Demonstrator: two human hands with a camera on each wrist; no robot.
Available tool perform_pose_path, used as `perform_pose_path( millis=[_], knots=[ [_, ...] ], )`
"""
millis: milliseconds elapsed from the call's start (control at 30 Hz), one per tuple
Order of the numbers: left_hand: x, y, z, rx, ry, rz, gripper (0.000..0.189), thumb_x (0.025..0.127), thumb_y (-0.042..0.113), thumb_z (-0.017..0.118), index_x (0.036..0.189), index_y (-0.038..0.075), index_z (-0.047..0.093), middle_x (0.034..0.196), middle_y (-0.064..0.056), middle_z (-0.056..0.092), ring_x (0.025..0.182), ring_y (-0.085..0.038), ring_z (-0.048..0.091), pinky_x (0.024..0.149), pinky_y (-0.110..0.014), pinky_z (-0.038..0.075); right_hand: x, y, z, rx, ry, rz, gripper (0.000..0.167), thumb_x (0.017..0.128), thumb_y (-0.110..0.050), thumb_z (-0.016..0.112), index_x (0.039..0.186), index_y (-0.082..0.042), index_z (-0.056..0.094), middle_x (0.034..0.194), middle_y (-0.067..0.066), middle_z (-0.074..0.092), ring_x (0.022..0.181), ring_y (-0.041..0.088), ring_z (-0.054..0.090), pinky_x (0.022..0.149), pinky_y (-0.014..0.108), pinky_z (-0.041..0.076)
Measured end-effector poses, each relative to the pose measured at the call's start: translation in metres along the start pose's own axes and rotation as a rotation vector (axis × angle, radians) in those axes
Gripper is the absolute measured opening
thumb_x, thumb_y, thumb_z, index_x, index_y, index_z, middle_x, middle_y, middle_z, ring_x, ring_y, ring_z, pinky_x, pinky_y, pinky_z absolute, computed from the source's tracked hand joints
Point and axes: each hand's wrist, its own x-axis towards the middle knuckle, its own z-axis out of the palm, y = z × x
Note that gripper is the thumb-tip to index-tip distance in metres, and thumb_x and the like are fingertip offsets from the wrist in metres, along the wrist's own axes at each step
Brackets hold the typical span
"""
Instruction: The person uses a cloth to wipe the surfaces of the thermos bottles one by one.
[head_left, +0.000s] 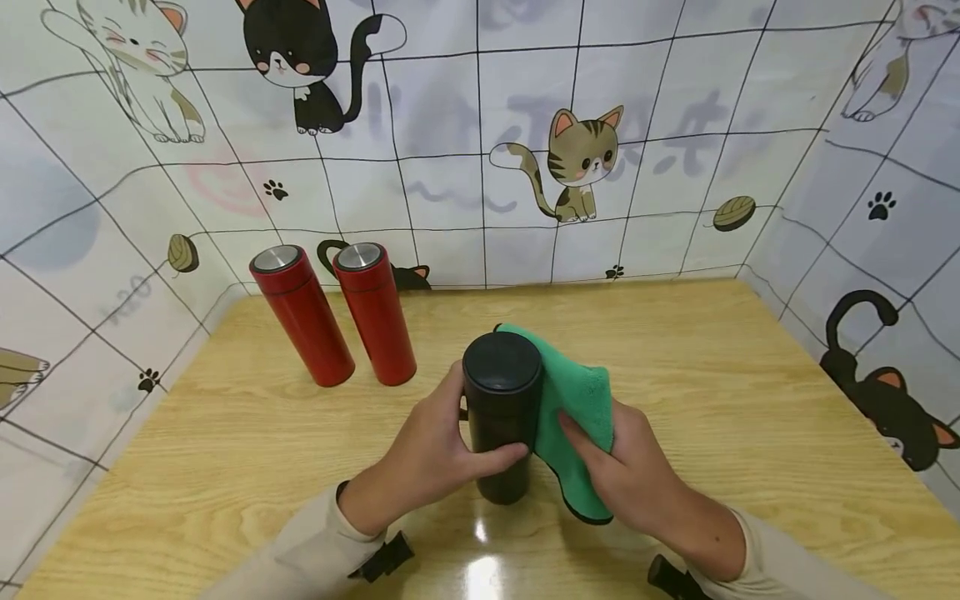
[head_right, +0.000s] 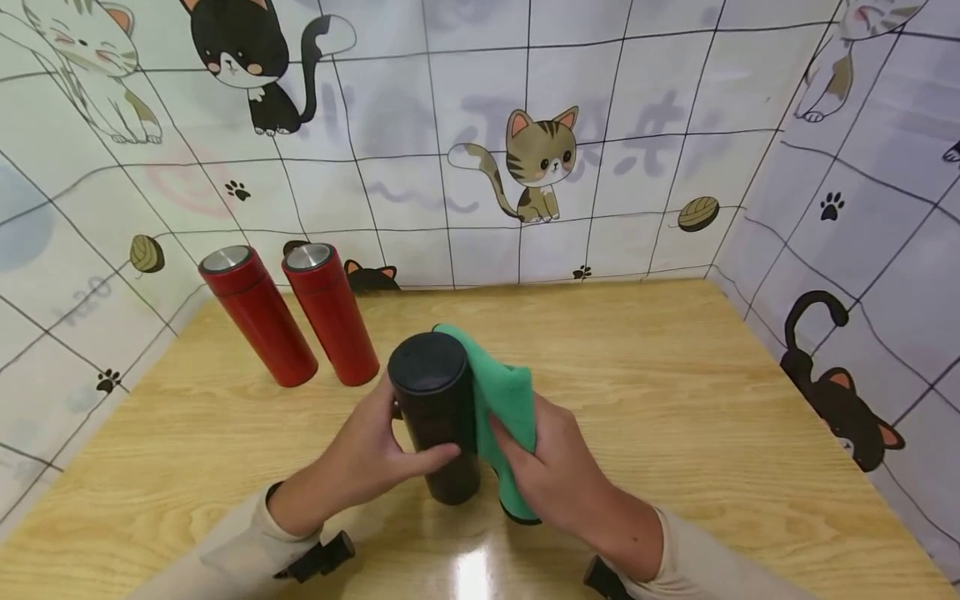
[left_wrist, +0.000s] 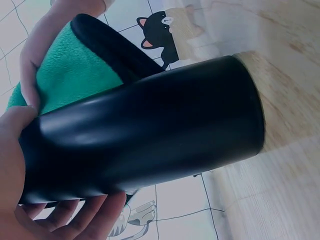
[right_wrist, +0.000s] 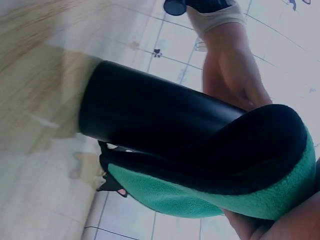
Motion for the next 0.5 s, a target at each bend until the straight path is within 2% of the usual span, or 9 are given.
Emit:
perform_pose_path(
  millis=[200,300,400,500],
  knots=[
    [0.0007,0.0026,0.0008,-0.012,0.004,-0.032,0.086,0.072,0.039,0.09,0.139,0.018,0.04,0.116,0.007,0.062,0.102,-0.008,0.061,0.077,-0.027,0.056,0.0006,0.0029,0.0021,-0.031,-0.062,0.023,0.033,0.105,-0.011,0.049,0.137,-0.002,0.052,0.123,0.013,0.069,0.104,0.015,0.071,0.083,0.029,0.059],
    [0.0005,0.0028,0.0026,-0.033,0.003,-0.051,0.087,0.071,0.038,0.09,0.139,0.018,0.039,0.119,0.009,0.061,0.105,-0.007,0.06,0.081,-0.029,0.056,-0.001,0.0017,0.0012,-0.037,-0.015,0.008,0.032,0.103,-0.009,0.051,0.135,-0.002,0.055,0.121,0.013,0.07,0.102,0.013,0.071,0.081,0.029,0.06],
    [0.0015,0.0027,0.0052,-0.091,0.015,-0.033,0.088,0.071,0.032,0.091,0.139,0.015,0.037,0.124,0.007,0.061,0.111,-0.008,0.06,0.089,-0.032,0.057,-0.0013,0.0001,0.0,-0.022,0.027,-0.016,0.033,0.102,-0.007,0.052,0.135,-0.001,0.055,0.122,0.014,0.069,0.103,0.013,0.07,0.081,0.03,0.061],
    [0.003,0.0026,0.0096,-0.135,0.035,-0.013,0.089,0.071,0.027,0.091,0.137,0.011,0.033,0.129,0.004,0.061,0.115,-0.01,0.062,0.096,-0.036,0.055,0.0001,0.0012,0.0003,-0.015,0.001,-0.007,0.035,0.103,-0.008,0.051,0.137,-0.001,0.053,0.124,0.015,0.068,0.105,0.016,0.071,0.083,0.03,0.06]
  ],
)
